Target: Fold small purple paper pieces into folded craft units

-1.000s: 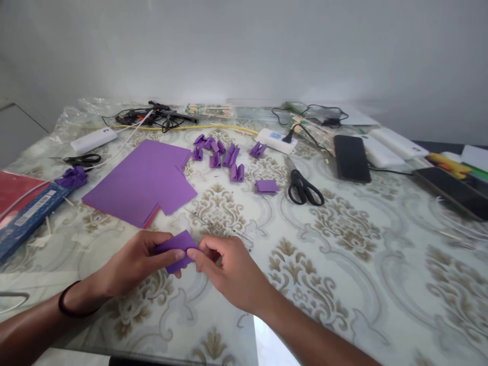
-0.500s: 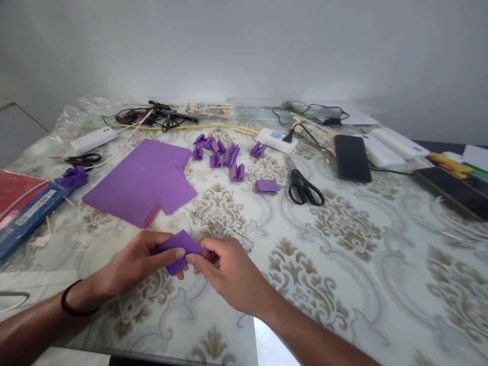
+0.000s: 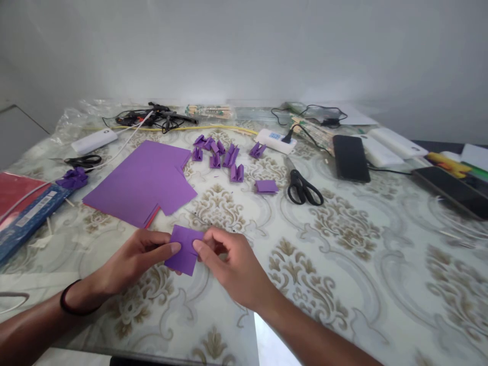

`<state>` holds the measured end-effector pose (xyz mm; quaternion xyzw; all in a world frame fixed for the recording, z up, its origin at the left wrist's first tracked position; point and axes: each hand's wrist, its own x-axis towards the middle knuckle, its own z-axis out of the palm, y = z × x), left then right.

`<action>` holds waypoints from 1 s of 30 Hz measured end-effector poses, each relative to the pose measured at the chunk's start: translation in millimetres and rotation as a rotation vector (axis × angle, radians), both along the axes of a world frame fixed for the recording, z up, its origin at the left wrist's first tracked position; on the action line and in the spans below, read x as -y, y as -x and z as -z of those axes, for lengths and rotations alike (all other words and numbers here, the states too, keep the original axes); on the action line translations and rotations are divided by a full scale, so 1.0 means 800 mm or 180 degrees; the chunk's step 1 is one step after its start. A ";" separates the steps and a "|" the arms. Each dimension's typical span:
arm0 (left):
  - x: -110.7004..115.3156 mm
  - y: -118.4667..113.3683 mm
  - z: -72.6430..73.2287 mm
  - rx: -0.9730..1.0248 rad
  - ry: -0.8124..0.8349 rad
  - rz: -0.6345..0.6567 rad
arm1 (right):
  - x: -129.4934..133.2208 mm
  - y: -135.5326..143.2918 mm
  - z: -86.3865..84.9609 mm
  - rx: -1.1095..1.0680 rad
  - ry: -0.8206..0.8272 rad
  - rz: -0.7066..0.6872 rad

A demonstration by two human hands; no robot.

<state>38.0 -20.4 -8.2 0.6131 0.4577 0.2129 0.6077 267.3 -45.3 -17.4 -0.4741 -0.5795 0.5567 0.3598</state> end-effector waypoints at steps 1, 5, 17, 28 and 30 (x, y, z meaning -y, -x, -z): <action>0.000 0.000 -0.001 0.0025 0.0021 0.0011 | 0.000 0.000 0.001 -0.0004 0.0030 -0.0069; 0.001 -0.002 -0.004 0.0107 0.0103 0.0020 | 0.001 0.001 0.006 0.0081 0.0054 -0.0175; 0.001 -0.006 0.008 0.0539 0.0062 0.0011 | 0.003 0.004 0.006 0.0110 0.0068 -0.0330; 0.004 -0.007 -0.003 0.0330 -0.0100 0.0091 | 0.002 0.000 0.005 0.0081 -0.0094 -0.0392; 0.005 -0.007 -0.008 0.0171 -0.0249 0.0143 | 0.002 -0.001 0.004 0.0106 -0.0210 -0.0385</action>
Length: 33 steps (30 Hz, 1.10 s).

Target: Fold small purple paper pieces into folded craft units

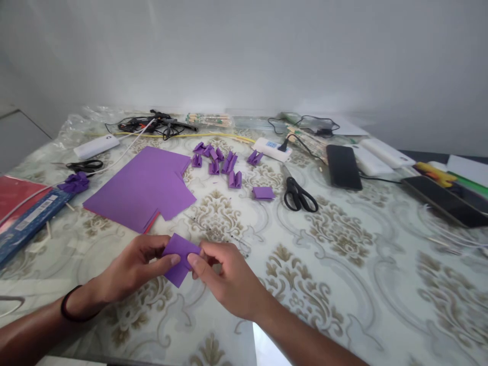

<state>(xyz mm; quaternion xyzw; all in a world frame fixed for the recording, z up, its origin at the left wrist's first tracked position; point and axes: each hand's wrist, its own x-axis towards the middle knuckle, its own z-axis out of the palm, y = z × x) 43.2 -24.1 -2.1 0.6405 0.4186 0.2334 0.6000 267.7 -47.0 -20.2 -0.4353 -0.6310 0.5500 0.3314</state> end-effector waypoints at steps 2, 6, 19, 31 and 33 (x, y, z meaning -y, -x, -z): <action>0.000 0.000 -0.003 -0.0175 -0.0154 0.0069 | 0.000 -0.001 -0.002 0.0038 -0.0106 0.0039; -0.002 0.002 0.000 -0.0100 -0.0088 0.0063 | 0.001 -0.003 -0.005 0.0039 -0.0148 0.0056; 0.000 0.005 0.006 0.0325 -0.0054 -0.0323 | -0.001 -0.002 -0.011 -0.0030 -0.0244 -0.0086; 0.000 0.005 0.007 0.0232 -0.0023 -0.0290 | -0.002 -0.001 -0.007 -0.0003 -0.0203 -0.0116; 0.001 0.007 0.010 0.0185 -0.0055 -0.0313 | -0.001 0.000 -0.006 -0.0008 -0.0166 -0.0173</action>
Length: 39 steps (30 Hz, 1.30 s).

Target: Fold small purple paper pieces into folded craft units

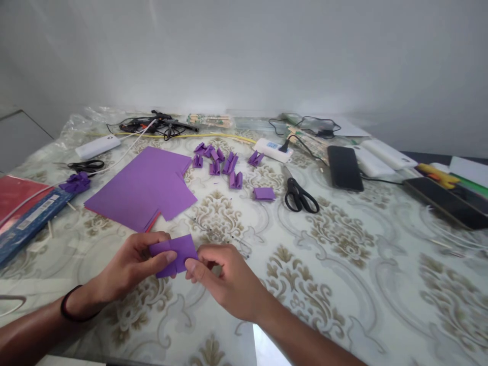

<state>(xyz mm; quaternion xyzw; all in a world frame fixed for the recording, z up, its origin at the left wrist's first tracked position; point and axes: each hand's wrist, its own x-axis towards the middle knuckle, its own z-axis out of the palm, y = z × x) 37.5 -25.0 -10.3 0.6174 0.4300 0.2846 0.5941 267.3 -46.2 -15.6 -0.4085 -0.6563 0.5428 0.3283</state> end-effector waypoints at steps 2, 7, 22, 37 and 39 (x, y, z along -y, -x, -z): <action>0.001 0.002 0.003 -0.0066 -0.0052 0.0021 | 0.000 0.001 0.001 -0.0016 0.0033 -0.0064; 0.000 0.000 -0.007 -0.0253 -0.0320 0.0282 | 0.000 0.000 0.000 0.0033 -0.0168 -0.0092; -0.001 -0.004 -0.018 -0.0639 -0.0490 0.0831 | 0.001 0.000 0.000 0.0354 -0.0399 -0.0107; 0.001 -0.001 -0.011 -0.0039 0.0086 0.0498 | 0.002 -0.003 -0.002 0.0052 -0.0519 -0.0389; 0.000 0.000 -0.010 0.0055 0.0223 0.0434 | 0.002 -0.002 -0.003 0.0060 -0.0557 -0.0481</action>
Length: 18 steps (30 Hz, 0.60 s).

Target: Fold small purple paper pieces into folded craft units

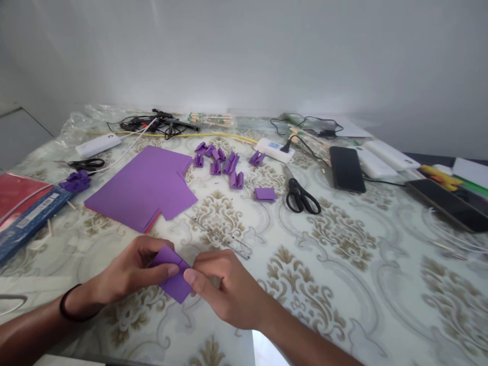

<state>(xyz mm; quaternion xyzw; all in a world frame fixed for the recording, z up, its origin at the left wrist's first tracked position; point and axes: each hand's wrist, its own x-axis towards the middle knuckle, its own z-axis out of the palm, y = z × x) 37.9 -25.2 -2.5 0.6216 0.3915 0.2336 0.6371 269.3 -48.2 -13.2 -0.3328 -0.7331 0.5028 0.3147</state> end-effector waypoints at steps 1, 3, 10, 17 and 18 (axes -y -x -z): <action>0.000 0.000 0.000 0.0023 0.0043 -0.0011 | 0.000 0.000 -0.001 0.0038 -0.0018 -0.0045; -0.001 -0.001 -0.001 0.0026 0.0058 0.0004 | 0.001 0.001 -0.002 0.0116 -0.0023 -0.0130; -0.002 -0.004 -0.003 -0.0137 -0.0292 0.0097 | 0.001 0.001 0.002 0.0095 0.0119 -0.0040; -0.002 -0.005 -0.005 -0.0268 -0.0380 0.0181 | 0.000 0.002 0.007 0.0131 0.0262 0.0298; -0.001 -0.004 -0.004 -0.0359 -0.0443 0.0199 | 0.000 0.002 0.008 0.0165 0.0270 0.0293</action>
